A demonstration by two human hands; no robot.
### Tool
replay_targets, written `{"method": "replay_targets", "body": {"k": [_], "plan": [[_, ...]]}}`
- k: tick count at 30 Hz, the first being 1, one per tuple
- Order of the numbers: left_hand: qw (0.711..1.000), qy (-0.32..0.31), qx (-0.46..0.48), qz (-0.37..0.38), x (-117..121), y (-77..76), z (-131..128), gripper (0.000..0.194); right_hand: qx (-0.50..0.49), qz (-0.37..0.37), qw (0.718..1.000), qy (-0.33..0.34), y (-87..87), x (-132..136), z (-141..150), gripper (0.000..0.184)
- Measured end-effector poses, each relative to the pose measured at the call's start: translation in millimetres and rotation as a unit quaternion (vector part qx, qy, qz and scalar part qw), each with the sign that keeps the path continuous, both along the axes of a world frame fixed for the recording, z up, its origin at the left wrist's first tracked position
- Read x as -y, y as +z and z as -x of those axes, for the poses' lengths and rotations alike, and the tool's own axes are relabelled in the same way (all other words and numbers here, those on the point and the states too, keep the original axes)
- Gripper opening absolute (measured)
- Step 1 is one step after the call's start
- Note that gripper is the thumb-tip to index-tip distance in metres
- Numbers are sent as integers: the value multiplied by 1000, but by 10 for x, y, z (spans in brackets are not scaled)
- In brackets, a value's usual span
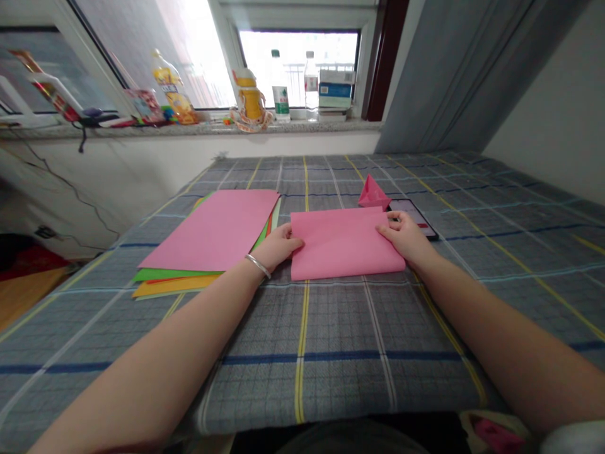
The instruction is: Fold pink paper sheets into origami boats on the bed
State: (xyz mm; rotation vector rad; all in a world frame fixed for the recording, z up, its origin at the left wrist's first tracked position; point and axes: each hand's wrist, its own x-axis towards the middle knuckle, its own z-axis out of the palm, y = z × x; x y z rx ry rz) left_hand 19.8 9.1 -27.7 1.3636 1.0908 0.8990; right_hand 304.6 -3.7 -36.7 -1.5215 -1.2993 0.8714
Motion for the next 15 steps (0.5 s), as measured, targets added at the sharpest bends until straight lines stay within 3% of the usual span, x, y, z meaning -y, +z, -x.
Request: {"method": "replay_targets", "body": {"k": [2,7,15], "plan": [[1000,-10,-1,-9,10,7,-8,38,-10,-8,1000,-9,14,16,2,52],[998,3,39,-41,44,5,-29,42,-22,-17,999,43,44,46,9,34],[994,61,82,-46,108,38,-65,47,-85,-39,996,4,101,102,74,35]]}}
